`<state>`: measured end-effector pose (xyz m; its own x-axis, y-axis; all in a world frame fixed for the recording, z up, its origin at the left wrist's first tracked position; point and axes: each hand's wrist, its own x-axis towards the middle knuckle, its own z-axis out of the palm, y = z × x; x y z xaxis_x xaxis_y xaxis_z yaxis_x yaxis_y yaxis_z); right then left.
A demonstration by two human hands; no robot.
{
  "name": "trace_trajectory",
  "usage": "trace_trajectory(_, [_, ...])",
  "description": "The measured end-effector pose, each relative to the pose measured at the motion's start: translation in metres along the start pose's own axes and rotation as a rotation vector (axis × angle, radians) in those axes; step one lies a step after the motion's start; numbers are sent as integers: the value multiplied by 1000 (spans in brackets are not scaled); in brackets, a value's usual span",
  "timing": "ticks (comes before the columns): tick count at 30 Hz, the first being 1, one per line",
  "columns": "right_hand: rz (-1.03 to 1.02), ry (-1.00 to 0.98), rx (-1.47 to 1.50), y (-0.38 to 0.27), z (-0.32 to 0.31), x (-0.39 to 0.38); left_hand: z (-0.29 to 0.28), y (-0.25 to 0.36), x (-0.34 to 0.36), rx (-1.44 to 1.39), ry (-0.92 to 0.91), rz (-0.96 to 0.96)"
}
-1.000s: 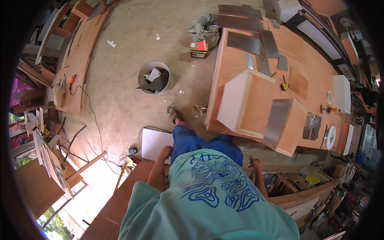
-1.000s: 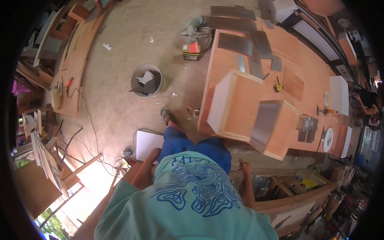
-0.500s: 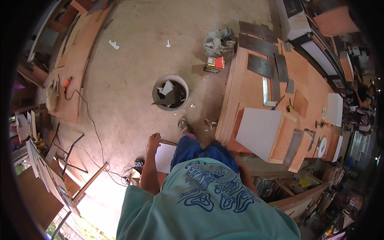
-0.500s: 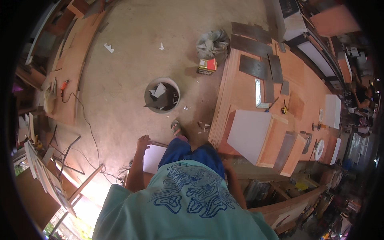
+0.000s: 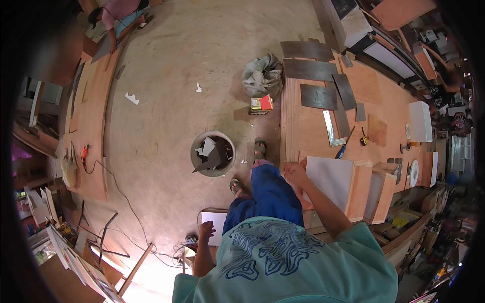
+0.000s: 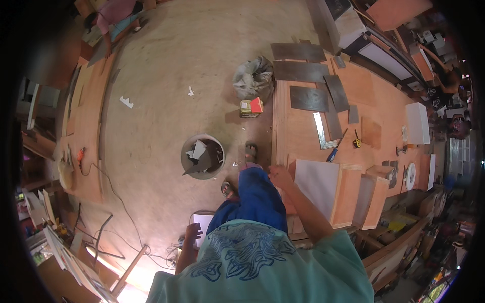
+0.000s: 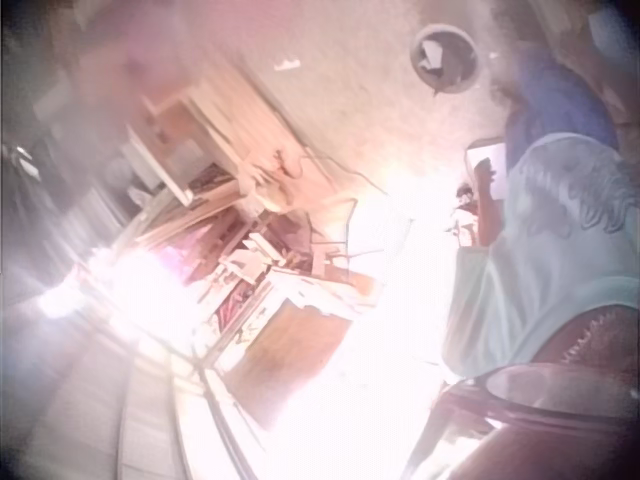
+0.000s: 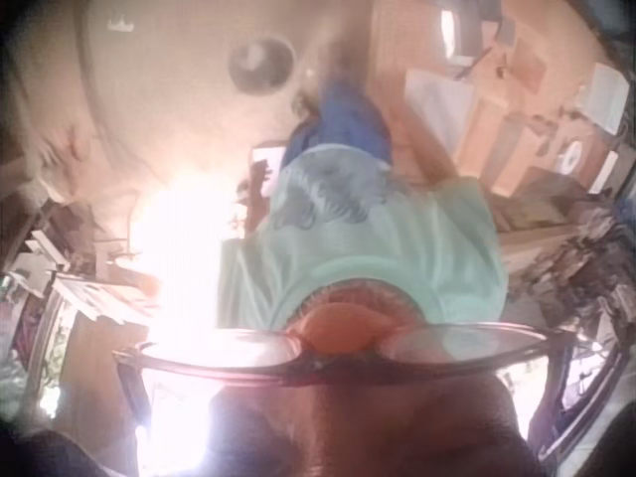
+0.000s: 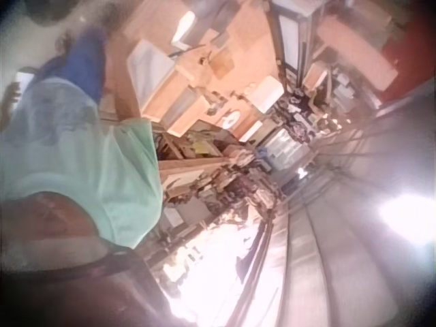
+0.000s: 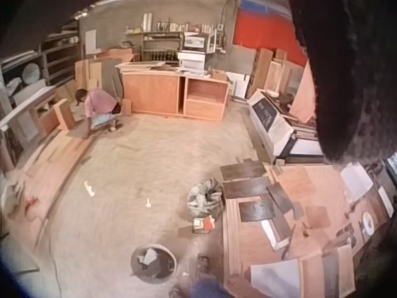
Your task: The person sands a small wooden cabinet with sandpaper and then applies a liquid finish using a red cloth. The person handles the cabinet, sandpaper, and a container of finish while working at a cluttered workbench.
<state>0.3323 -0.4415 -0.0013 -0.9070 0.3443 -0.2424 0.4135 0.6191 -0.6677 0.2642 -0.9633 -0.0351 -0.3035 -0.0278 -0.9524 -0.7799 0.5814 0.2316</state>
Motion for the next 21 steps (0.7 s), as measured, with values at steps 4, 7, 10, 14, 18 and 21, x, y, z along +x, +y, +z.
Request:
trace_trajectory(4, [-175,-100,-297,-1,4,91,2,40,-8,-66,105,68])
trace_trajectory(7, [-193,-245,-614,1,7,163,4,69,-12,-94,147,88])
trace_trajectory(10, [-151,-291,-724,41,38,237,14,101,-23,267,119,274])
trace_trajectory(14, [-206,-343,-921,109,83,329,65,128,-8,587,124,457])
trace_trajectory(18, [-227,-408,-965,157,97,424,142,255,-7,544,-43,289])
trace_trajectory(21, [-216,-463,-1006,184,108,460,188,325,42,456,-151,446])
